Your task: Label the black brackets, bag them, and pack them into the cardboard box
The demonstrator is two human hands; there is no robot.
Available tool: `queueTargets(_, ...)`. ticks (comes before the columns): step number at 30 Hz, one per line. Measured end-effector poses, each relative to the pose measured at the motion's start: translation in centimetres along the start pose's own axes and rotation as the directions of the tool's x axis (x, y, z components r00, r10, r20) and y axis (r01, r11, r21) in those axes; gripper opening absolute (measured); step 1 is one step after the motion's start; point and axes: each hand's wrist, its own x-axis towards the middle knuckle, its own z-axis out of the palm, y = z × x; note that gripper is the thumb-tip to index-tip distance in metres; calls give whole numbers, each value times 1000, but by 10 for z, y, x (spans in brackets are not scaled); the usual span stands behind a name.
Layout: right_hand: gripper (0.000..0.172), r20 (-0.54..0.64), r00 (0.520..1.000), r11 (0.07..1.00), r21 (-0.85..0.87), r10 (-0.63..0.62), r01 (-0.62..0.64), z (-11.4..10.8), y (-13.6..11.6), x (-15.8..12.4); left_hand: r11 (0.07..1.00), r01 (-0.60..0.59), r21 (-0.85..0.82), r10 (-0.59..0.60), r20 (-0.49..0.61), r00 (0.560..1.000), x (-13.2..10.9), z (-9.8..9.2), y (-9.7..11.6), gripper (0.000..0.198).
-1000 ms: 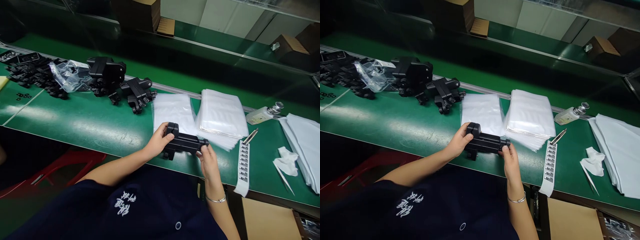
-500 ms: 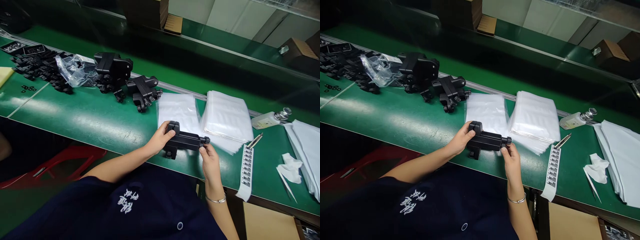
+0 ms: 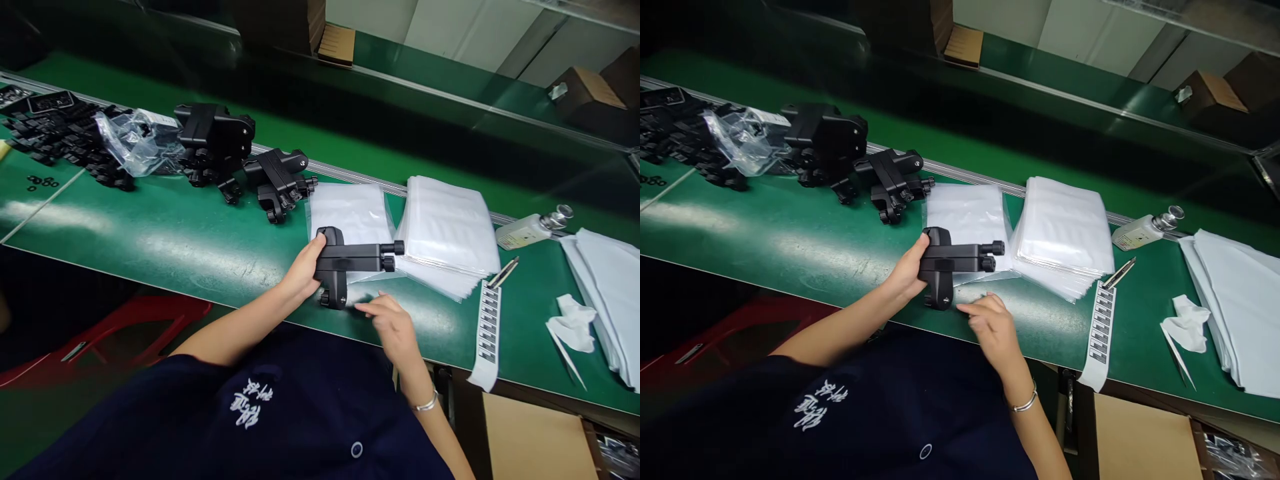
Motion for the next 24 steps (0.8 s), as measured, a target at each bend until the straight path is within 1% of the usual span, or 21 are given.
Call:
queueTargets(2, 27, 9, 996, 989, -124, -86, 86, 6, -5, -4, 998, 38, -45, -39, -37, 999, 2, 3, 1, 49)
queueTargets(3, 24, -32, 993, 984, -145, -113, 107, 7, -6, -5, 997, 52, -56, -55, -43, 998, 2, 4, 2, 48)
queueTargets(4, 22, -105, 988, 986, -136, -115, 100, 6, -7, -6, 997, 62, -55, -64, -43, 997, 1, 6, 1, 48)
queueTargets(5, 22, -202, 976, 994, -89, -85, 68, 4, -7, -7, 997, 63, -41, -64, -39, 997, -1, 9, 1, 49)
queueTargets(6, 24, -290, 957, 1000, 2, -23, 25, 1, -7, -7, 998, 56, -12, -57, -23, 998, -3, 11, 0, 51)
queueTargets(7, 28, -348, 935, 992, 127, 65, -21, -2, -5, -6, 999, 42, 34, -42, 11, 999, -7, 14, -1, 54)
queueTargets(8, 36, -369, 915, 962, 265, 161, -63, -5, -3, -5, 995, 16, 94, -22, 64, 998, -10, 17, -3, 57)
queueTargets(9, 45, -359, 899, 913, 397, 251, -96, -8, 0, -4, 987, -21, 162, -1, 138, 990, -15, 20, -4, 60)
queueTargets(10, 51, -337, 884, 853, 509, 325, -120, -11, 4, -3, 972, -69, 226, 16, 227, 974, -19, 22, -4, 65)
queueTargets(11, 51, -314, 867, 791, 596, 388, -138, -12, 8, -3, 953, -119, 279, 21, 331, 944, -23, 25, -4, 72)
queueTargets(12, 48, -295, 847, 736, 660, 441, -154, -13, 13, -2, 933, -163, 320, 7, 439, 899, -26, 27, -4, 80)
queueTargets(13, 43, -280, 830, 689, 707, 483, -162, -13, 18, -3, 914, -198, 353, -24, 536, 844, -29, 29, -3, 87)
queueTargets(14, 40, -259, 821, 649, 742, 509, -168, -13, 23, -3, 895, -226, 385, -63, 611, 789, -31, 32, -2, 94)
queueTargets(15, 40, -235, 820, 618, 766, 522, -174, -11, 27, -5, 873, -253, 417, -97, 656, 748, -32, 34, -1, 96)
queueTargets(16, 40, -211, 824, 602, 777, 525, -184, -9, 31, -6, 847, -281, 450, -115, 673, 731, -32, 37, -1, 93)
queueTargets(17, 41, -195, 830, 601, 775, 523, -197, -7, 33, -8, 818, -312, 483, -113, 667, 736, -31, 40, 0, 84)
queueTargets(20, 38, -174, 842, 636, 735, 510, -234, 1, 36, -13, 732, -391, 559, -35, 603, 797, -24, 52, 0, 43)
queueTargets(21, 37, -177, 845, 650, 721, 505, -238, 3, 36, -15, 713, -402, 575, -22, 591, 806, -23, 55, 0, 37)
queueTargets(22, 38, -189, 846, 662, 714, 499, -230, 3, 37, -17, 699, -409, 587, -19, 586, 810, -22, 57, 1, 37)
queueTargets(23, 39, -210, 844, 669, 712, 493, -213, 3, 38, -19, 690, -414, 594, -24, 590, 807, -22, 58, 3, 39)
queueTargets(24, 40, -232, 841, 672, 715, 489, -193, 1, 38, -21, 687, -424, 590, -33, 608, 794, -23, 57, 5, 41)
